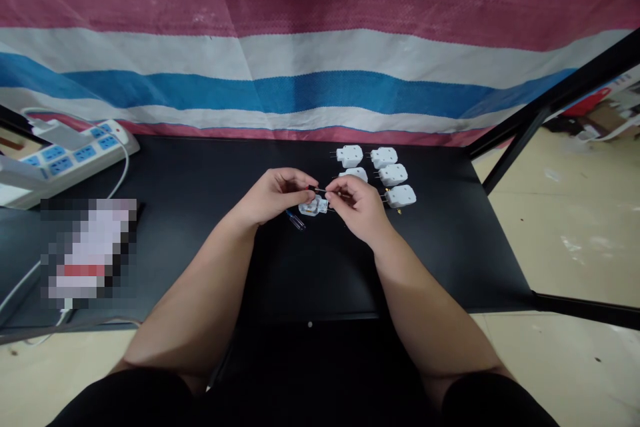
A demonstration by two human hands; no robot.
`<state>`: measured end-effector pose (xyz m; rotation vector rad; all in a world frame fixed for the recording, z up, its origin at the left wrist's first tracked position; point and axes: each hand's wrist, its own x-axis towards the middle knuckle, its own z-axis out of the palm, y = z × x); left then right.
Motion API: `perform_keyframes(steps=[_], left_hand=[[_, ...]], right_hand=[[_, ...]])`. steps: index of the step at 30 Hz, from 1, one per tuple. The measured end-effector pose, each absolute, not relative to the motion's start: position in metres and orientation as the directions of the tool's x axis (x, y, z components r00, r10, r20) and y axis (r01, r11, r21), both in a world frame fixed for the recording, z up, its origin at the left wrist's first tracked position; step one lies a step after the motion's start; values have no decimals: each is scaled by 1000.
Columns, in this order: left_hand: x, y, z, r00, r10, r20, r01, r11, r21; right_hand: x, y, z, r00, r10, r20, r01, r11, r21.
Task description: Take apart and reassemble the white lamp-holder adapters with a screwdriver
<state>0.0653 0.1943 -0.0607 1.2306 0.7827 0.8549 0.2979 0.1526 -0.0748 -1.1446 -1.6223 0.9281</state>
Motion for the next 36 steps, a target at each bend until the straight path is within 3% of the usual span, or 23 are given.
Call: perform_keyframes(steps=[24, 36], left_hand=[[69, 193, -61, 526, 851, 6, -130, 73, 989], [70, 192, -63, 485, 865, 129, -189, -40, 981]], right_hand=[[294, 147, -64, -186, 926, 329, 369, 376, -850], [293, 148, -66, -172, 884, 435, 356, 467, -809]])
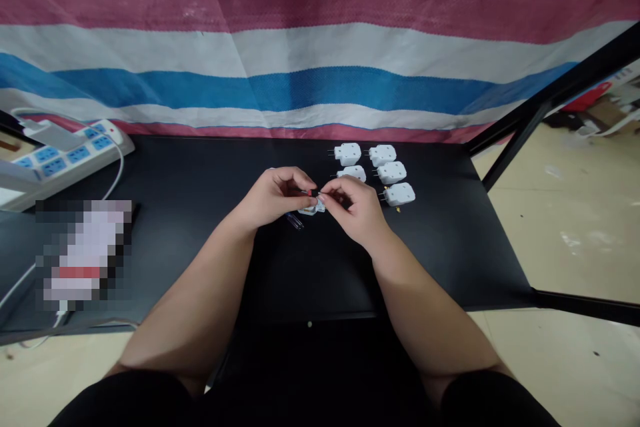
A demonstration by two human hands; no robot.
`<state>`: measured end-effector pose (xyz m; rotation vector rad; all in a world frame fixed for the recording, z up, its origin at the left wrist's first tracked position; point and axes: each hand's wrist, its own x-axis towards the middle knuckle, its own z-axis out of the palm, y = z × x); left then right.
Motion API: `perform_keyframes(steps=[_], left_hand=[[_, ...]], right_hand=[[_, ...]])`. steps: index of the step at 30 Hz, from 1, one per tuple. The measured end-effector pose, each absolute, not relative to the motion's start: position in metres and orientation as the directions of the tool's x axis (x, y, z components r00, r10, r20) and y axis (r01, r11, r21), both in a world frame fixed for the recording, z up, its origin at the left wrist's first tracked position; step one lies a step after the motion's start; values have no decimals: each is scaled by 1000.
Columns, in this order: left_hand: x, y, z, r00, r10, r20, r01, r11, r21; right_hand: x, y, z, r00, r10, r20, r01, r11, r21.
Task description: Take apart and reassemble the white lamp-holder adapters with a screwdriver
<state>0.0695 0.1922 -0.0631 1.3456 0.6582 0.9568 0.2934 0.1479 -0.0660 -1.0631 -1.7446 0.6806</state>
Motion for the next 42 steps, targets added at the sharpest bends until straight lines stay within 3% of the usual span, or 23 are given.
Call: perform_keyframes(steps=[11, 42], left_hand=[[70, 192, -62, 480, 845, 236, -183, -167, 969], [65, 192, -62, 557, 800, 224, -71, -223, 972]], right_hand=[[297, 150, -62, -231, 834, 501, 353, 551, -756], [306, 152, -64, -381, 806, 453, 312, 574, -758]])
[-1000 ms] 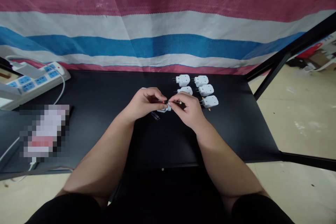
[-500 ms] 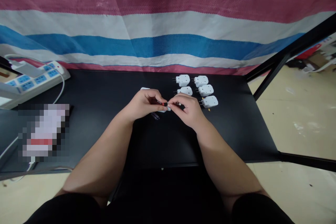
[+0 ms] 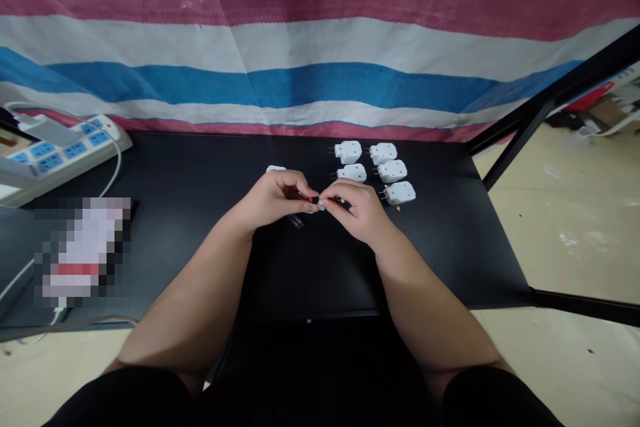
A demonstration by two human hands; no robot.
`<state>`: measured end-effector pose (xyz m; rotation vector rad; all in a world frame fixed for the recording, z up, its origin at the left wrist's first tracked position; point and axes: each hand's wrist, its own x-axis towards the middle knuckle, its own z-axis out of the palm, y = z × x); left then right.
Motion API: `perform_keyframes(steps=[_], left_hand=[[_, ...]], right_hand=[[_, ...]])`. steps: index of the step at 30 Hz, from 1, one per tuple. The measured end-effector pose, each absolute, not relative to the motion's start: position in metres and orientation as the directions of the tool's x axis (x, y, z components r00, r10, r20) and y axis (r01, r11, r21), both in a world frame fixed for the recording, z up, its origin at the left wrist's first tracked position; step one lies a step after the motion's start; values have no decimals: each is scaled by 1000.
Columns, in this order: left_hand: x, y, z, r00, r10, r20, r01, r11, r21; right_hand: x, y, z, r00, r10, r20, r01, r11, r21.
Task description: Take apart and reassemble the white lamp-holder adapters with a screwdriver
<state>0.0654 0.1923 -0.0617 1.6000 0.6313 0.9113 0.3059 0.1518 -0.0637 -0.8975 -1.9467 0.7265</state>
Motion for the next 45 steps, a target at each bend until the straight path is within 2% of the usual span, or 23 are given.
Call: perform_keyframes(steps=[10, 20, 32, 45], left_hand=[[66, 194, -63, 563, 797, 220, -54, -230, 972], [66, 196, -66, 532, 818, 219, -160, -157, 975], [68, 195, -63, 501, 823, 267, -143, -225, 964], [70, 193, -64, 509, 823, 251, -166, -192, 967]], right_hand=[[306, 152, -64, -391, 810, 437, 330, 566, -755], [300, 150, -63, -287, 847, 448, 332, 527, -782], [298, 151, -65, -242, 831, 501, 359, 557, -749], [296, 151, -64, -238, 827, 509, 326, 561, -761]])
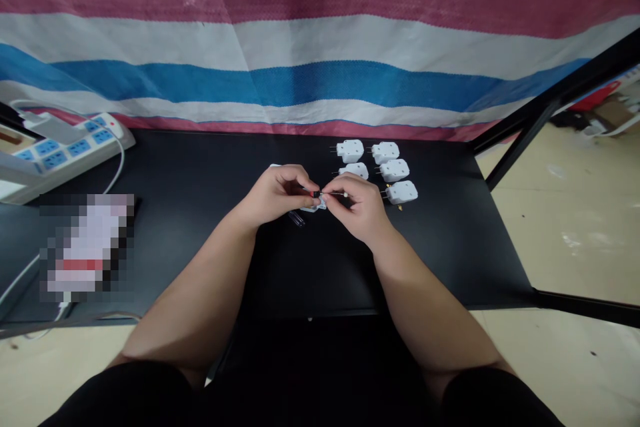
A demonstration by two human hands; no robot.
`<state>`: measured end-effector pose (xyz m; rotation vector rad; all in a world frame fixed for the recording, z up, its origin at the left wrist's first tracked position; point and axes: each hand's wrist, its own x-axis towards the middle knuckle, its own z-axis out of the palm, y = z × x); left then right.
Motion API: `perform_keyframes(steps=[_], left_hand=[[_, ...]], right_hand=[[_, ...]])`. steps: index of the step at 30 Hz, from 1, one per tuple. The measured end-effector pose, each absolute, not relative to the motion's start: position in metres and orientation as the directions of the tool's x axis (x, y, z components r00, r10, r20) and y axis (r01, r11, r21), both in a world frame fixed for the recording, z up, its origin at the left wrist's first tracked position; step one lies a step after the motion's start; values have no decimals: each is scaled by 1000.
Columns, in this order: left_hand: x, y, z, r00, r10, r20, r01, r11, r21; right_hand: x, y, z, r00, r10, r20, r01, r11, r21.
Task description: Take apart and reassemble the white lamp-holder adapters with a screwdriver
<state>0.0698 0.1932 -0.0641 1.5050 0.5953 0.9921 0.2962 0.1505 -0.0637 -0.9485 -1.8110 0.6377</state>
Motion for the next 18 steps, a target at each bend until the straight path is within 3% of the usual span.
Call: perform_keyframes(steps=[18], left_hand=[[71, 193, -66, 508, 832, 222, -155, -165, 974]], right_hand=[[291, 149, -67, -184, 826, 533, 291, 563, -773]])
